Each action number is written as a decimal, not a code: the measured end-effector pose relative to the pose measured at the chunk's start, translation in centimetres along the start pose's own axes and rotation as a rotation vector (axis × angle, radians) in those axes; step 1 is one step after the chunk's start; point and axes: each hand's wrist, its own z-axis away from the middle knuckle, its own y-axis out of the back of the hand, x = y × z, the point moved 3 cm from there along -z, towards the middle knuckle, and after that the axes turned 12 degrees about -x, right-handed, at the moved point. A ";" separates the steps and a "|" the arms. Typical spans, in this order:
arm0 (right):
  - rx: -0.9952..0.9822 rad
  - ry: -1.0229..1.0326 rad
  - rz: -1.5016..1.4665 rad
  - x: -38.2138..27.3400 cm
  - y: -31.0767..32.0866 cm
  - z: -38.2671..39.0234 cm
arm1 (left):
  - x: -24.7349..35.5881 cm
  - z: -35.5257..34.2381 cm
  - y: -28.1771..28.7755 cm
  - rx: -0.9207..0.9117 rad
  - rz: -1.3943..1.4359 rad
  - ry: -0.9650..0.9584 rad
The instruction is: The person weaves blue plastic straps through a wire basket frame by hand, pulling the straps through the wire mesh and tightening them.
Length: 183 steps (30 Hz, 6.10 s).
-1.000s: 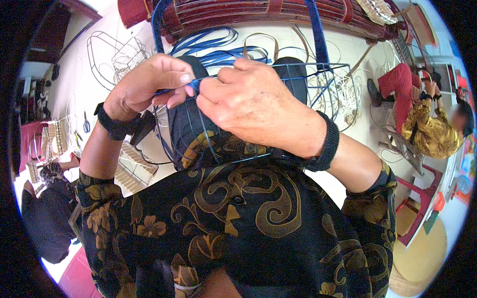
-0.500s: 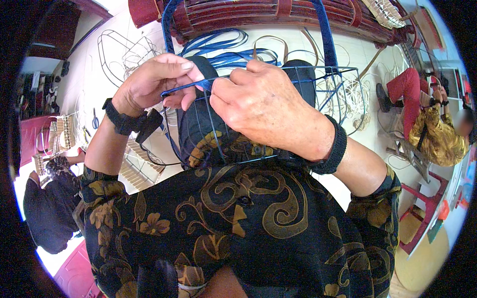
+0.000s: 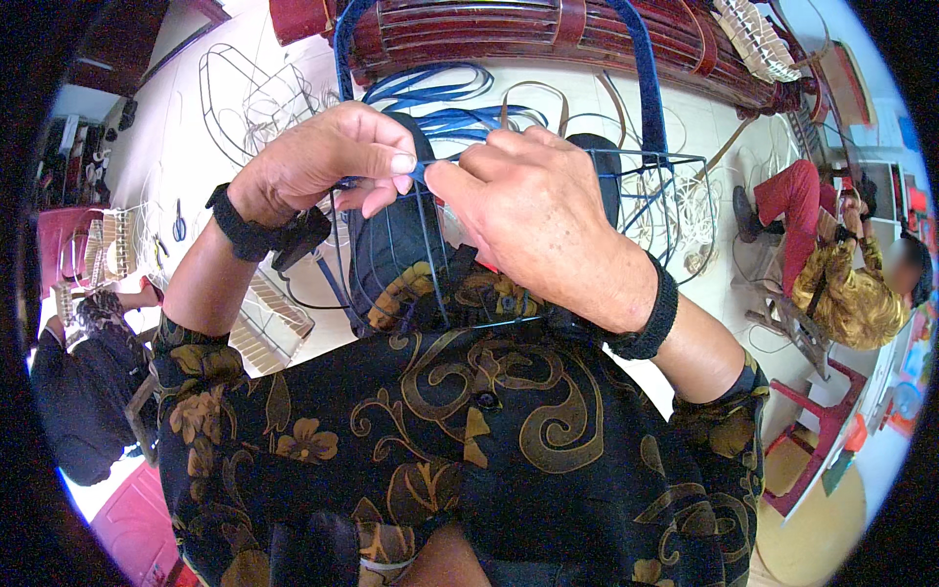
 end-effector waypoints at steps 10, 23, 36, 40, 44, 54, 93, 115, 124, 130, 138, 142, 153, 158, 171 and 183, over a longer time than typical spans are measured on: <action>0.065 0.032 -0.001 0.1 -0.4 0.5 | -0.2 0.2 -0.3 0.022 -0.058 -0.052; 0.051 0.104 0.126 -0.5 -0.1 0.4 | -1.5 0.0 0.4 -0.044 0.215 -0.136; -0.045 -0.092 -0.228 0.2 0.7 0.0 | 0.4 0.5 -1.0 0.203 -0.339 -0.072; -0.148 -0.313 -0.698 0.9 0.6 -0.2 | 0.6 0.3 -1.0 0.197 -0.358 -0.043; -0.101 -0.323 -0.545 0.7 0.3 -0.5 | 0.7 0.4 -1.1 0.212 -0.384 -0.033; -0.140 -0.252 -0.007 -0.2 -0.4 -1.3 | -0.3 1.0 -1.3 0.169 -0.026 -0.064; -0.005 -0.249 0.146 -1.2 -1.6 -1.3 | -0.5 1.6 -2.3 0.380 -0.478 -0.237; -0.125 -0.306 0.016 -0.2 0.1 -0.2 | 2.9 -1.5 -1.7 0.395 -0.967 -0.122; -0.063 -0.130 0.058 1.5 -0.6 -1.7 | 3.3 -1.6 -2.5 0.429 -1.079 -0.107; -0.150 -0.180 -0.104 2.0 -1.5 -1.7 | 2.9 -1.4 -1.7 0.220 -0.459 0.156; -0.142 -0.215 -0.304 2.9 -1.4 -1.8 | 3.0 -1.6 -0.8 0.124 -0.403 0.166; -0.132 -0.199 -0.238 2.7 -1.5 -2.1 | 2.5 -1.7 -0.7 0.072 -0.219 0.088; -0.046 -0.247 -0.157 1.9 -1.8 -1.8 | 0.0 -2.7 0.4 -0.218 0.316 0.172; -0.033 -0.254 -0.122 1.7 -1.8 -1.7 | -0.5 -3.0 0.6 -0.272 0.375 0.130; -0.068 -0.282 -0.325 1.5 0.5 -0.5 | -0.6 -3.0 0.3 -0.216 0.526 0.176; -0.109 -0.300 -0.339 2.7 2.0 0.2 | -1.4 -4.5 0.7 -0.206 0.594 0.116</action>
